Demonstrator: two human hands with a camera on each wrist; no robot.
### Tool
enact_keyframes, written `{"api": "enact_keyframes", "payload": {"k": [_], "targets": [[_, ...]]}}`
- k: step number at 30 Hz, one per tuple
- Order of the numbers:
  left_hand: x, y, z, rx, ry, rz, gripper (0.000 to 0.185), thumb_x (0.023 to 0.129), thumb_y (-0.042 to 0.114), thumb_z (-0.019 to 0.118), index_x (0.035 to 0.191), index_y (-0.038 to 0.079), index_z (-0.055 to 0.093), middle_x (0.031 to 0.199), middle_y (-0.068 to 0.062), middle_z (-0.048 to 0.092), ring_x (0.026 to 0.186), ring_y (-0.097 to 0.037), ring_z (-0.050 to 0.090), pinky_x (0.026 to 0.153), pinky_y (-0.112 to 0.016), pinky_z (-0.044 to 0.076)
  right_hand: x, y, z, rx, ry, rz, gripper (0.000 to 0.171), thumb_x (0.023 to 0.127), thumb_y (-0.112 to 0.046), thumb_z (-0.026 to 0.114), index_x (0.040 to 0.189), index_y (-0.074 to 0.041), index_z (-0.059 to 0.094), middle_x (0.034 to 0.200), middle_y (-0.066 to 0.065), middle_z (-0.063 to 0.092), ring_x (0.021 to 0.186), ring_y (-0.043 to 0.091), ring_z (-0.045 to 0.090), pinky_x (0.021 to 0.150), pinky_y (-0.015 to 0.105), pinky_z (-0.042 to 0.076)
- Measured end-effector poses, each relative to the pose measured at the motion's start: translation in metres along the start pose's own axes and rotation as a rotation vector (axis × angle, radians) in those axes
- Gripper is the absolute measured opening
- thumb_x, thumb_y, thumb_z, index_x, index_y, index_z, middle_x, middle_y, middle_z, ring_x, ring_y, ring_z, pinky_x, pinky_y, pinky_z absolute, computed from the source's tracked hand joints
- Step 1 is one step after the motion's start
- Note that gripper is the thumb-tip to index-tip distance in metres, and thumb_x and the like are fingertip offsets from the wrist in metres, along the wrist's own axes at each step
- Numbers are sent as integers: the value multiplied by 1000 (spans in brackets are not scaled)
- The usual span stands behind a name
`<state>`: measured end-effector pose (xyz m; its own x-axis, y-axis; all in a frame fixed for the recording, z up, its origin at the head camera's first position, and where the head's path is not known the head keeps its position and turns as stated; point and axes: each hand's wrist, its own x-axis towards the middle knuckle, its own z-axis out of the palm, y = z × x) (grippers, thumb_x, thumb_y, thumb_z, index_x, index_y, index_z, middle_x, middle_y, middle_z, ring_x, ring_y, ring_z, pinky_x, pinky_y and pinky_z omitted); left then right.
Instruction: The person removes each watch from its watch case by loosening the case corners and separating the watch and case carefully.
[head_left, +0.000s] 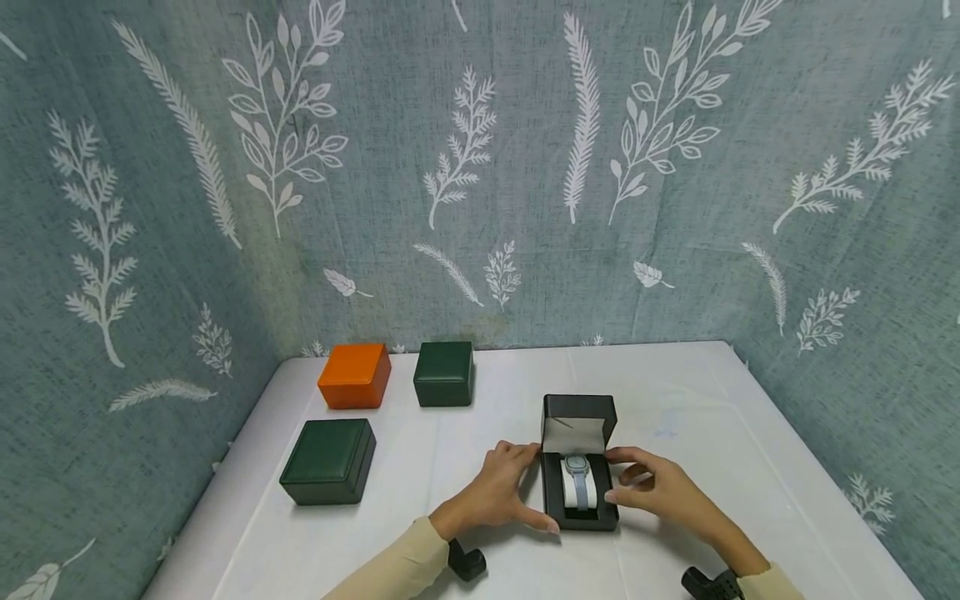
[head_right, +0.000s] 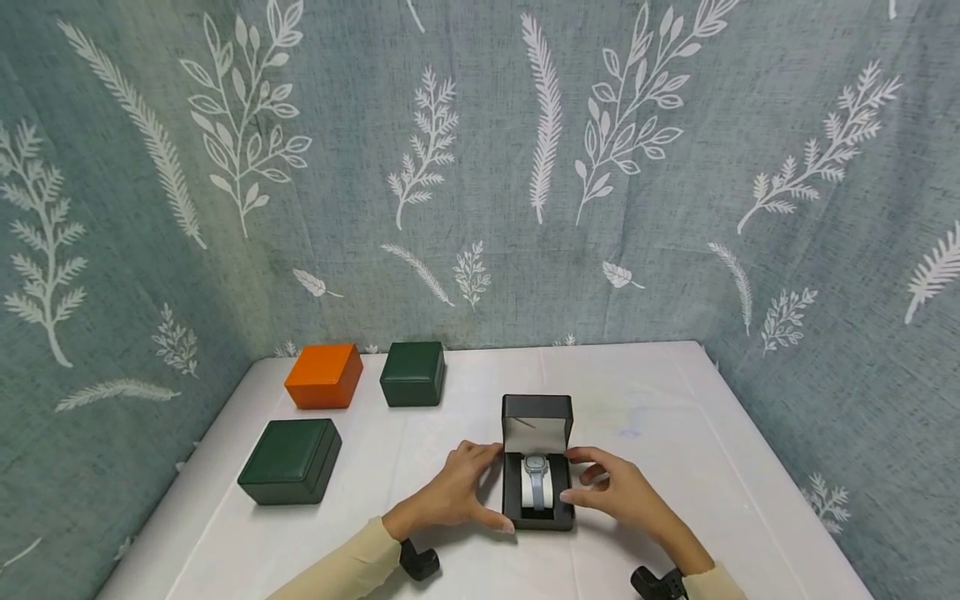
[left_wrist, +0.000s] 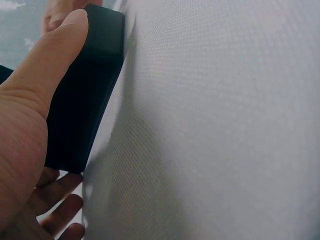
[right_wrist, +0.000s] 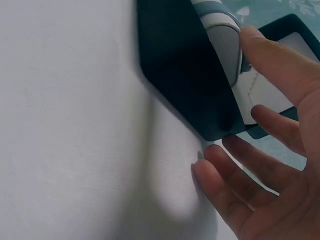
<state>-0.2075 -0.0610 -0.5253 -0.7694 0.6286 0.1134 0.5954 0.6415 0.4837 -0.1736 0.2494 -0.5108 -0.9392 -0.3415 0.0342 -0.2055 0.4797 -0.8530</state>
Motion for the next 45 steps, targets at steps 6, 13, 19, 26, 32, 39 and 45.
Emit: {"api": "enact_keyframes", "payload": {"k": [6,13,19,26,32,39,45], "targets": [[-1,-1,2,-13,-2,-1,118,65,62,92,156,5,42,149,-8,53,125,-21,43,105,-48,37,-3,4,4,-27,-14,-43,68,84,-36,87,141,-11,60,127,8,65,102,22,65,83,30,56],[-1,0,0,-37,-8,-19,119,66,62,91,157,5,41,150,-7,52,126,-19,41,107,-46,36,-5,4,5,-47,-8,-58,69,84,-37,86,142,-9,60,126,7,65,103,20,64,84,30,56],[-2,-1,-6,-73,-14,-35,116,68,62,90,157,6,42,149,-6,53,127,-18,42,106,-42,37,-3,4,6,-73,-14,-60,71,85,-39,85,143,-8,59,124,6,66,104,19,63,84,29,55],[-5,-6,-14,-308,89,-12,78,77,47,90,139,10,63,114,0,70,98,-12,62,88,-29,52,-3,5,7,-64,-33,-47,72,86,-39,84,146,-9,57,128,7,65,106,23,62,85,30,55],[3,0,-16,-387,70,85,65,77,37,93,131,12,67,105,0,69,83,-10,64,72,-21,53,-3,4,5,-58,-25,-28,71,86,-38,84,145,-10,58,126,6,65,106,20,62,85,30,54],[16,7,-12,-189,39,98,78,74,49,92,136,10,65,96,6,59,73,-3,54,64,-15,47,-3,3,5,-29,-46,-66,70,88,-33,83,146,-5,56,123,7,65,105,23,61,84,31,55],[22,13,-11,-55,30,84,83,71,59,90,135,12,67,92,10,52,77,-1,47,64,-15,41,-3,5,6,-33,-36,-58,69,87,-34,84,146,-7,57,123,6,65,105,22,61,84,30,54]]}}
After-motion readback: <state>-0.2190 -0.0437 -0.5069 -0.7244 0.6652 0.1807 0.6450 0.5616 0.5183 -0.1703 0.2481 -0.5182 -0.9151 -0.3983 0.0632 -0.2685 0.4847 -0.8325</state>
